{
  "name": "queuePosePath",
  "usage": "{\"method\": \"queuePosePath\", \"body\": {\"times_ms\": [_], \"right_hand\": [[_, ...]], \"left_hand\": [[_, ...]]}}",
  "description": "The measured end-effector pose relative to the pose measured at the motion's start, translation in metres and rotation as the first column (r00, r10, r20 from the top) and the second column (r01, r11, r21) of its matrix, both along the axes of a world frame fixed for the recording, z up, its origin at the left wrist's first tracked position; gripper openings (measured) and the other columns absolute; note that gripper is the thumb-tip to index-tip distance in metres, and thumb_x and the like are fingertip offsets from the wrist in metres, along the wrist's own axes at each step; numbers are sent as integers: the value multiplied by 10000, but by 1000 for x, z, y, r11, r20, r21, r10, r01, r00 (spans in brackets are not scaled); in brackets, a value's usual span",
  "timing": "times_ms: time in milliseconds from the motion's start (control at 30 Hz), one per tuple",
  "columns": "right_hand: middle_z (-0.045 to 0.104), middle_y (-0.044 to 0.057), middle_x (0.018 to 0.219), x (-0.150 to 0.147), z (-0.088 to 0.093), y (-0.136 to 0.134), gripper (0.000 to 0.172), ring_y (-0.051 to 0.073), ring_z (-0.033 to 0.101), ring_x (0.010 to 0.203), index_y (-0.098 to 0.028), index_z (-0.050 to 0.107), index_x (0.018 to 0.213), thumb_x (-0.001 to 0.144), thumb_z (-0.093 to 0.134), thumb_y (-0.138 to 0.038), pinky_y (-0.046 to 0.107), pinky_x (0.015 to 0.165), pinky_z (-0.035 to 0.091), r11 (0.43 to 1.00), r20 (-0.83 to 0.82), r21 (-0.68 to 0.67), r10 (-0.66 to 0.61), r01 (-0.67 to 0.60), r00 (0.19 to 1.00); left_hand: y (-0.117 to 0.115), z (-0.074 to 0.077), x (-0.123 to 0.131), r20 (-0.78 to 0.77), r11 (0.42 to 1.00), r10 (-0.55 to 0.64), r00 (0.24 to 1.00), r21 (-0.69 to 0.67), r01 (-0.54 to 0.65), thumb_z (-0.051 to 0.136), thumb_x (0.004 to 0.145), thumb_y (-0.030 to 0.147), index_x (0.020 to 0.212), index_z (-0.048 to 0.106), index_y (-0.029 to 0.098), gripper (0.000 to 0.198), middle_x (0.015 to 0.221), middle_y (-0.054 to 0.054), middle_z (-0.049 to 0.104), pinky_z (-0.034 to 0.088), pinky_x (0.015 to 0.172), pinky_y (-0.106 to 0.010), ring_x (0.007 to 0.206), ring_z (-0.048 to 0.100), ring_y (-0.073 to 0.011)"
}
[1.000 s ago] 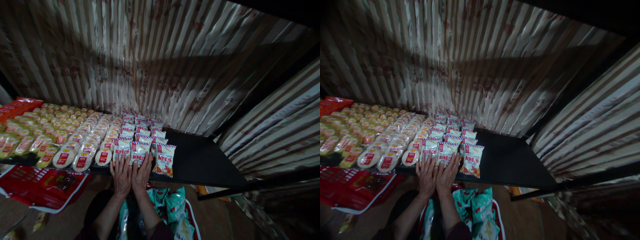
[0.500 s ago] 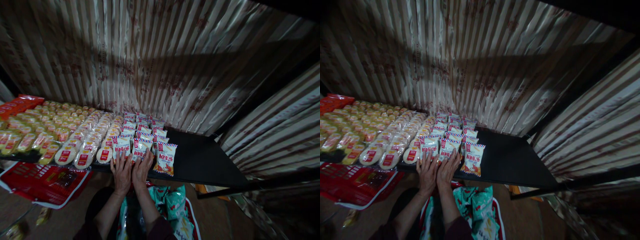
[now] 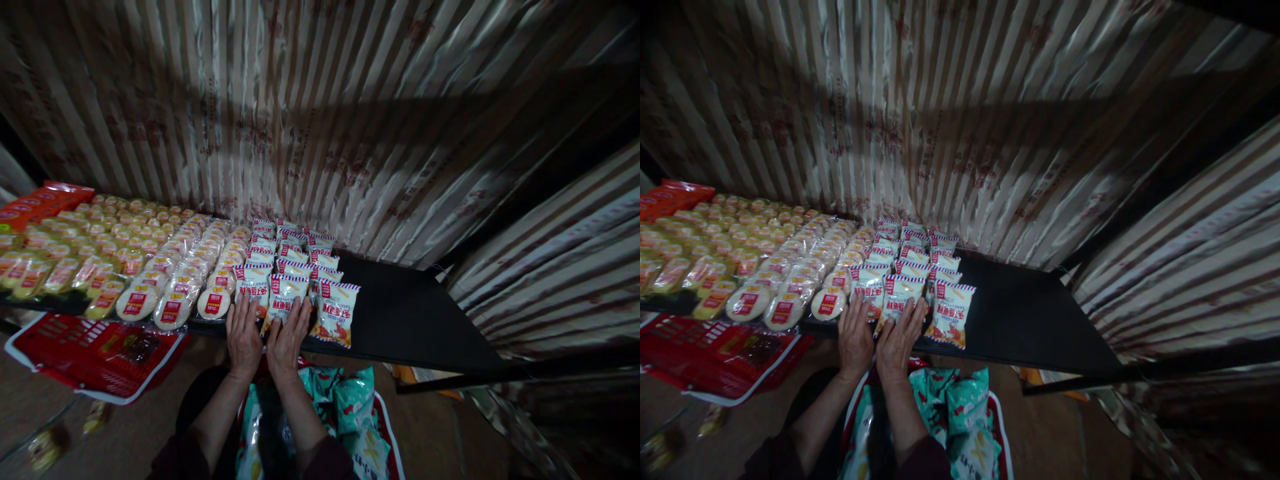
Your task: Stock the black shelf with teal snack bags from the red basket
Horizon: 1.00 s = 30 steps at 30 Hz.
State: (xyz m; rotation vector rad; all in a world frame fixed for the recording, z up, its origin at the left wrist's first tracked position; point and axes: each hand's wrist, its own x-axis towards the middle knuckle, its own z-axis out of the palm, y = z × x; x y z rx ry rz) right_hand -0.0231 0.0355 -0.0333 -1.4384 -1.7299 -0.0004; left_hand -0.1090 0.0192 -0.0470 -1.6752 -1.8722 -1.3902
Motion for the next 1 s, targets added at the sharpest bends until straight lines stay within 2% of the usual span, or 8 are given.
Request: {"method": "queuePosePath", "body": {"times_ms": [167,333,533,767,867,1000], "right_hand": [[107,240,1521,-4,-1,3,646,320,102,1413,-113,16,1477,946,301,-345,594,1039,267,999,-16,-39,-4,3,1000],[136,236,1518,-6,0,4,655,315,116,1411,-112,26,1477,943,304,-371,584,1033,282,998,3,-55,3,-2,1000],[170,231,1512,-3,1,7,646,292,139,1410,-103,69,1472,938,324,-362,551,1047,293,998,1,-62,10,-10,1000],[87,221,1531,-2,4,5,609,322,82,1418,-137,72,1477,947,304,-330,607,1038,272,999,-4,-39,13,-13,1000],[34,219,1535,-1,5,3,601,347,38,1416,-144,93,1476,946,306,-330,642,1026,252,1000,13,6,5,-5,1000],[55,223,1528,1,5,1,582,345,61,1412,-145,128,1468,947,308,-331,638,1020,267,999,-10,41,8,-7,1000]], "left_hand": [[1,3,-3,-10,1000,-2,1000,-9,2,333,923,161,1303,474,133,406,1380,-161,470,264,1111,-461,1387,264,-209],[1,4,-3,25,1000,-21,999,-23,21,337,927,181,1321,450,140,412,1390,-151,461,290,1103,-437,1376,292,-198],[2,5,-5,3,999,-28,1000,-20,28,314,922,158,1323,449,134,424,1383,-155,469,253,1115,-453,1370,306,-197],[0,7,-3,-17,1000,6,1000,-29,-6,394,894,174,1314,483,162,430,1409,-140,441,242,1111,-489,1405,210,-246],[-3,10,-2,-24,998,4,1000,-57,-6,469,869,204,1266,546,208,404,1484,-114,325,242,1098,-525,1415,157,-295],[-7,15,-1,-60,997,4,998,-73,-9,523,844,200,1217,592,283,388,1557,-47,97,223,1087,-561,1415,117,-343]]}}
